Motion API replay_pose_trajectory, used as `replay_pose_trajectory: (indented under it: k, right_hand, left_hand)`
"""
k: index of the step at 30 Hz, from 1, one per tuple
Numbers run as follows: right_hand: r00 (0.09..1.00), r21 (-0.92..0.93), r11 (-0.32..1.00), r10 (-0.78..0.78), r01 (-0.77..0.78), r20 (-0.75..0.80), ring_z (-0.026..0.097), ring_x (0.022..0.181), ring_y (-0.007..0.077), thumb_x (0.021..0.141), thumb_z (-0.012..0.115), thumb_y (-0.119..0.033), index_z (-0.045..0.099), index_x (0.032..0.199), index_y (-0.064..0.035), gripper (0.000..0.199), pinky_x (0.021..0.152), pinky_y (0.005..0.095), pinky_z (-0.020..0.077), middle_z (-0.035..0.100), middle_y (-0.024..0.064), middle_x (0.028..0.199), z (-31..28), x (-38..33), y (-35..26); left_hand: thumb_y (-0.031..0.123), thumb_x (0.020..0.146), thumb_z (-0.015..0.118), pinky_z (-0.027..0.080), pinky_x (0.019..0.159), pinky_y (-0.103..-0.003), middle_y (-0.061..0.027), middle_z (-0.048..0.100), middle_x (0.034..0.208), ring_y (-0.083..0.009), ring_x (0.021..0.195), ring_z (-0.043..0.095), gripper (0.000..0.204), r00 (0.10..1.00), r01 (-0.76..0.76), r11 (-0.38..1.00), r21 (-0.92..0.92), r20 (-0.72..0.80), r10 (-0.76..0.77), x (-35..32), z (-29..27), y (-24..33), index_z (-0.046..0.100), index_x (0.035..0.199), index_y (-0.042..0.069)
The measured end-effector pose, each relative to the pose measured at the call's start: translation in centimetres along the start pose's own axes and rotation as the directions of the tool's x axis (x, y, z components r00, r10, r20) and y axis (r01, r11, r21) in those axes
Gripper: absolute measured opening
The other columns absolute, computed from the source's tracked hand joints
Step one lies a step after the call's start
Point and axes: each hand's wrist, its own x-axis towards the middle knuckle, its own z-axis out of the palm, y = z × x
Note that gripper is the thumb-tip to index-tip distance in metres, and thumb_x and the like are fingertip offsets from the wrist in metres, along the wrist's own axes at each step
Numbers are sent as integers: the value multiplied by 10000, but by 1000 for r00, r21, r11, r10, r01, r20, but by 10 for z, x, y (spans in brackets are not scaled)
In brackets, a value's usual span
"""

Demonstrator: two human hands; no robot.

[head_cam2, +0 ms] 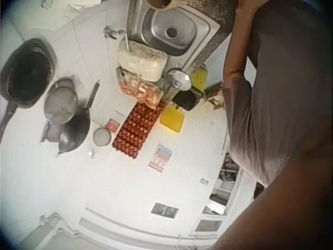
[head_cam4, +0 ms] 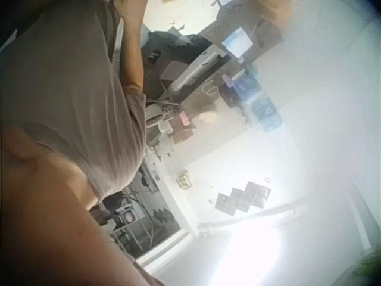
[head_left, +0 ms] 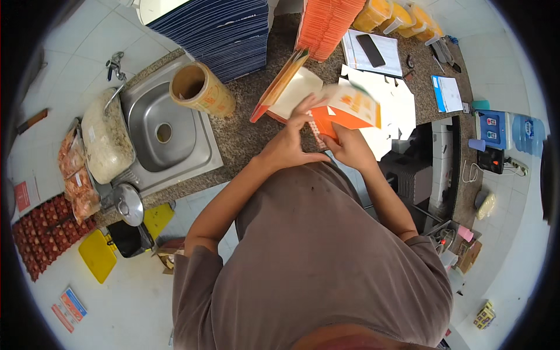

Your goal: The person assembles multiple cardboard food boxes by hand, folding the flaps and interlocking them to form the box shape, then stacking them on a counter.

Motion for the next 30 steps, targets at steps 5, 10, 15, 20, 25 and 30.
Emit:
replay_pose_trajectory:
  k: [5,10,15,20,25,30]
  right_hand:
    - [907,15,945,-308,326,-288,724,914,402,954,665,-147,698,1270,-101,321,796,500,568,746,176,989,41,29,0]
    - [908,-209,934,-200,290,367,748,835,364,958,621,-180,727,1169,-93,252,731,500,583,751,162,900,66,76,-23]
    - [854,-278,810,-459,516,247,721,651,337,1016,623,-289,718,1139,-96,247,577,471,553,707,130,719,93,100,2]
    - [916,-307,870,-318,385,245,742,666,351,910,671,-221,714,1062,-80,212,580,489,565,724,134,707,90,115,17]
    - [916,-361,849,-304,385,262,756,738,340,891,680,-225,736,1004,-77,195,614,474,579,746,138,781,93,126,13]
    - [907,-385,848,-229,365,354,774,863,333,879,696,-240,762,964,-90,185,691,465,602,772,142,898,114,147,4]
  left_hand:
    - [276,945,772,511,1078,-556,-256,369,1617,-459,1427,467,526,972,170,769,616,24,-234,-72,-41,-65,515,1331,28]
    - [296,985,661,518,1005,-563,-226,619,1363,-439,1205,634,371,960,142,578,804,30,-277,-81,-37,-91,654,1237,25]
    - [250,984,645,487,1023,-537,-198,682,1172,-413,1143,644,359,922,149,600,786,108,-371,-90,-35,-104,664,1270,33]
    - [205,957,696,435,1106,-521,-205,590,1270,-398,1294,537,408,987,24,662,749,88,-136,-92,-35,-97,626,1315,23]
    - [195,947,705,473,1050,-502,-165,588,1241,-361,1236,561,366,988,-8,605,796,99,-117,-89,-33,-93,627,1274,51]
    - [185,939,707,518,981,-468,-138,591,1212,-346,1187,584,299,991,12,557,831,65,-117,-84,-35,-89,657,1215,82]
